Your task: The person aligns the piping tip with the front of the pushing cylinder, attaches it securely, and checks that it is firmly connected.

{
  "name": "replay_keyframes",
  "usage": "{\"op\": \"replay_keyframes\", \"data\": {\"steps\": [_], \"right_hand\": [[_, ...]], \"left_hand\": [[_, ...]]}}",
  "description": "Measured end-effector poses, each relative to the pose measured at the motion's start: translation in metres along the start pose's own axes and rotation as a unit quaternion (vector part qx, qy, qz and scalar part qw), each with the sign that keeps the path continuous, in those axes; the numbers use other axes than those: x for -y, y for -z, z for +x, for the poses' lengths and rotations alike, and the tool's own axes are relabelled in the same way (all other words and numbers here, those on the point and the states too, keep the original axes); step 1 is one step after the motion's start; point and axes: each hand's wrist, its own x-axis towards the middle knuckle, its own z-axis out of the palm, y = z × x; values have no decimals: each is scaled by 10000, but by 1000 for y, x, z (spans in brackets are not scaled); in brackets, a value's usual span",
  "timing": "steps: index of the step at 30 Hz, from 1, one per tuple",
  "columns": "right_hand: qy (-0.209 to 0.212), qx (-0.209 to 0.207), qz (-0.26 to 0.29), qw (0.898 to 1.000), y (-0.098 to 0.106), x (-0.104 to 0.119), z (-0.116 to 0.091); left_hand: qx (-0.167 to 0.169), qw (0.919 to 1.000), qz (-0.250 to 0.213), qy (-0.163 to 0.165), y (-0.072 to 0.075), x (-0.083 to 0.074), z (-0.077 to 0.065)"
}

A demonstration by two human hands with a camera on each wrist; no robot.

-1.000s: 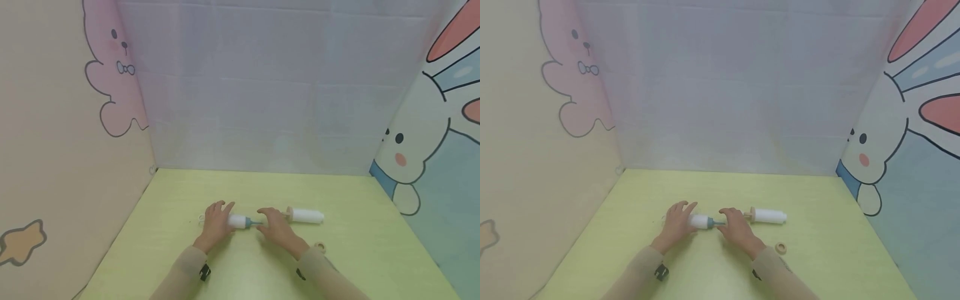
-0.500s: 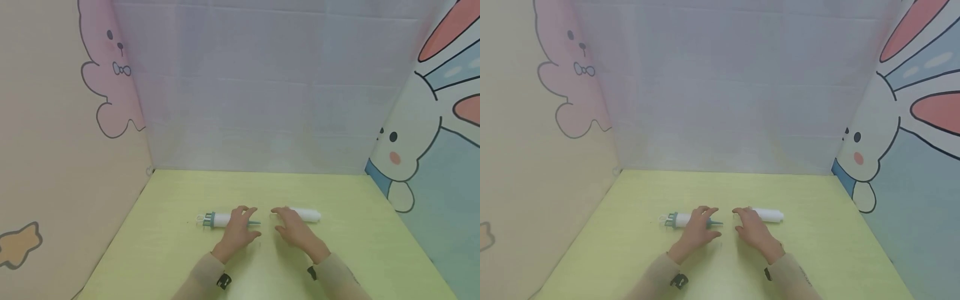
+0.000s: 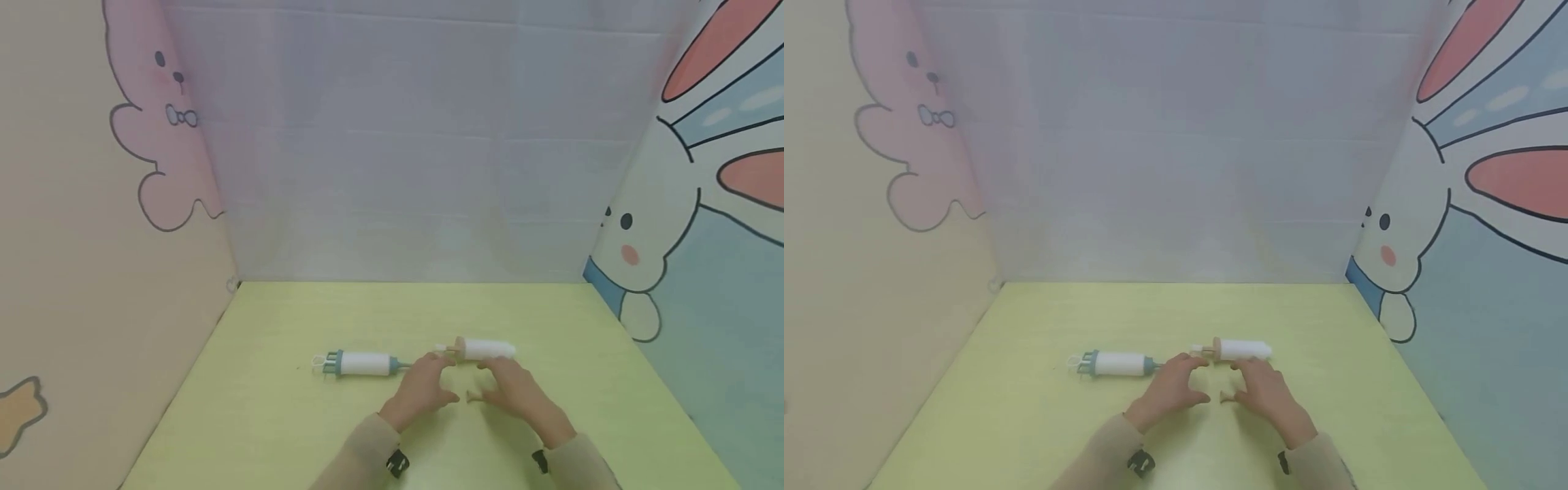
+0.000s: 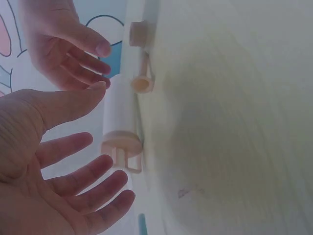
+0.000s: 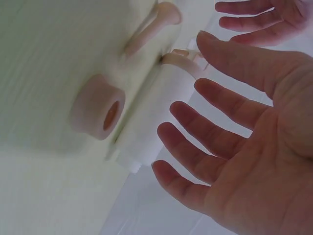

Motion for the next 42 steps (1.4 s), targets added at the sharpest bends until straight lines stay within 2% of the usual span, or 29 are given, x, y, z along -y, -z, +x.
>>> {"op": "replay_keyframes", "data": {"steps": [4,10,21,27,34,42], "right_hand": [[-27,72,-189,9998,-1,-5,-4],[-164,174,-236,9994,-4,-17,-12],[-492,225,-397,9977,-12,-36,-23],[-449,169,-432,9979,-11,-38,-25],[-553,176,-316,9978,-15,-38,-24],[-416,-13,-343,9985,-16,-38,-25]], "left_hand": [[247,9997,51,-8,-11,1,2],[531,9985,-143,-72,-24,-3,10],[768,9966,119,285,-44,-13,19],[596,9965,129,569,-48,-18,19],[373,9973,131,616,-52,-19,17],[282,9972,185,671,-53,-23,15]]}}
